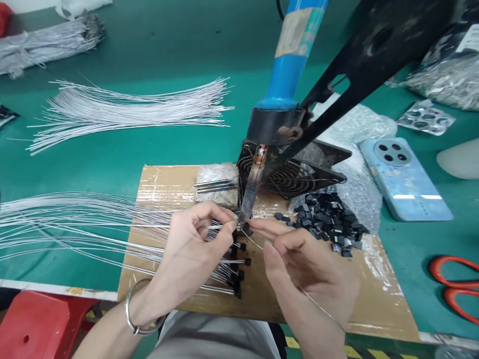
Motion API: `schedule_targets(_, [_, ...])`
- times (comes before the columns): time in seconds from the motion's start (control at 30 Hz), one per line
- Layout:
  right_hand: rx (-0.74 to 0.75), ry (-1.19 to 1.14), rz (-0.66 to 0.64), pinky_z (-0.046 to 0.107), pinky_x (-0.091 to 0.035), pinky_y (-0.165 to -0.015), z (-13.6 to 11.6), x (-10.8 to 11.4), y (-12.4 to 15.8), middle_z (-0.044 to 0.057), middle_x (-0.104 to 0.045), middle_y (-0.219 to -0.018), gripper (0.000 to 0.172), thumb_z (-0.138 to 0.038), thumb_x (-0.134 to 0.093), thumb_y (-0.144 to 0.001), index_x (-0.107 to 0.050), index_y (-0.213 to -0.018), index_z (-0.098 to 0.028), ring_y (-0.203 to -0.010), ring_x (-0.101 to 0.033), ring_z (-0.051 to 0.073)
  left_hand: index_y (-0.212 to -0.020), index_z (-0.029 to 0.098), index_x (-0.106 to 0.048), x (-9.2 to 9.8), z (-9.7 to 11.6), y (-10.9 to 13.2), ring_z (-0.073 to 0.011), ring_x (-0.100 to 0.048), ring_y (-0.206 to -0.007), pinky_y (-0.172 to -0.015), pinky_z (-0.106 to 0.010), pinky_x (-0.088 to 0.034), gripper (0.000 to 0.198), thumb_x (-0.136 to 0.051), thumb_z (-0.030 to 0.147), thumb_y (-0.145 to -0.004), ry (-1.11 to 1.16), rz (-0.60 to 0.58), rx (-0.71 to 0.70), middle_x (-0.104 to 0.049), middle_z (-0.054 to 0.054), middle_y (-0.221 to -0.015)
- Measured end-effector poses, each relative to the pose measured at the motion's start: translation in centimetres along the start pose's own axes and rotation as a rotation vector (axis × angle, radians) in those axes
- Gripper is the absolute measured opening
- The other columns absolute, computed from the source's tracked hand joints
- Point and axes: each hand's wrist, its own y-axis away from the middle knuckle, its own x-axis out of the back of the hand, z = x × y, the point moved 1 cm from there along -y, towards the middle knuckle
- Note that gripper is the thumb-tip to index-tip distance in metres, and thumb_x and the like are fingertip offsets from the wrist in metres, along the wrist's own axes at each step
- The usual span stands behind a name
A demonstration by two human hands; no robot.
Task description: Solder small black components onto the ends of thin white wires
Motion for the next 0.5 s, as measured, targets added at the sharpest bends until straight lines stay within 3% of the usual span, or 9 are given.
schedule_targets(0.5, [-0.003, -0.01, 0.032, 0.03, -0.052, -0.088, -0.33, -0.27, -0.14, -0.004, -0.08, -0.105, 0.019, -0.015, -0.068, -0.08, -0.058, -0.068, -0.026, -0.107, -0.073, 0.019, -0.072, 0.017, -0.067, 0.03, 0.4, 0.02, -0.0137, -0.064, -0.072, -0.057, -0.02, -0.047, 0.008, -0.068, 0.016, -0.08, 0.013, 0.006, 0.006, -0.076, -0.004, -0.089])
